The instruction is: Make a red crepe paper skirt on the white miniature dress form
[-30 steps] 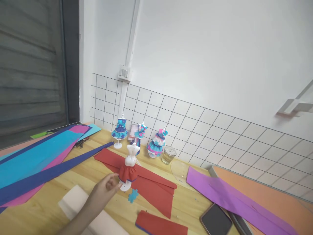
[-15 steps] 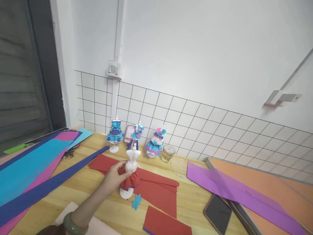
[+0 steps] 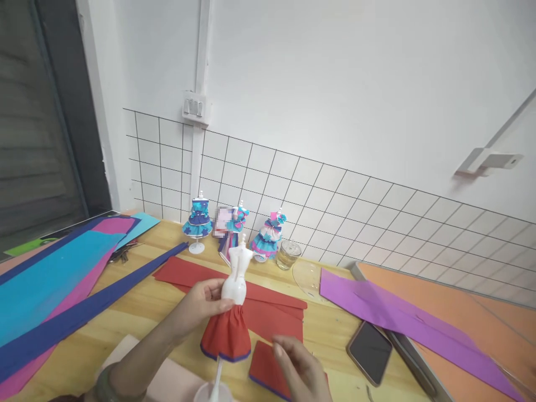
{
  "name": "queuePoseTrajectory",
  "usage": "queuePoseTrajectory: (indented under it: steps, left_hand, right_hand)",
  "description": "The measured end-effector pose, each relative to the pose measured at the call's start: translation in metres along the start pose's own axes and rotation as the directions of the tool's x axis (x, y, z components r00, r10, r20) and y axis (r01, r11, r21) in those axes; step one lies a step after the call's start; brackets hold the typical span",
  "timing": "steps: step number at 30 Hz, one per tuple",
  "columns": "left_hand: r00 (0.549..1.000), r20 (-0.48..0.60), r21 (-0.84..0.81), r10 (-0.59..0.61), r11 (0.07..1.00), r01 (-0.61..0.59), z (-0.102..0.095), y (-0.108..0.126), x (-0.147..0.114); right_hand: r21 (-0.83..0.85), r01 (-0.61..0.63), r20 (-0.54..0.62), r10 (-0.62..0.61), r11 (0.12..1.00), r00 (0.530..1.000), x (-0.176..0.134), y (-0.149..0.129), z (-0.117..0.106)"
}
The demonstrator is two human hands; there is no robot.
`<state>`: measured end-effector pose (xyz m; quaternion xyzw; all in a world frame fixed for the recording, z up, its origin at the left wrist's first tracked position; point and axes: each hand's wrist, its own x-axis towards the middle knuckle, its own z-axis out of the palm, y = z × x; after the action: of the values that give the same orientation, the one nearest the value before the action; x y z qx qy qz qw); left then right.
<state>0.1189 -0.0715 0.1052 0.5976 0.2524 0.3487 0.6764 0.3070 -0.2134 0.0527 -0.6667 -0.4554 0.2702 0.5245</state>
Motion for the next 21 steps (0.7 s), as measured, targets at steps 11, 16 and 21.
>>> queuePoseTrajectory:
  steps: [11,16,21]
  left_hand:
    - [0.999,0.052,0.303,0.016,0.952,-0.031,0.035,-0.008,-0.017]
    - [0.990,0.143,0.227,-0.003,0.974,-0.029,0.037,-0.020,-0.015]
    - [0.992,0.125,0.309,0.000,0.950,-0.039,0.038,-0.029,-0.011]
  right_hand:
    - [0.533,-0.101,0.256,-0.047,0.840,0.965,0.009,-0.019,0.040]
    - [0.530,-0.112,0.226,-0.013,0.841,0.974,0.009,-0.009,0.039]
    - [0.550,-0.111,0.233,-0.025,0.828,0.972,0.008,-0.010,0.036]
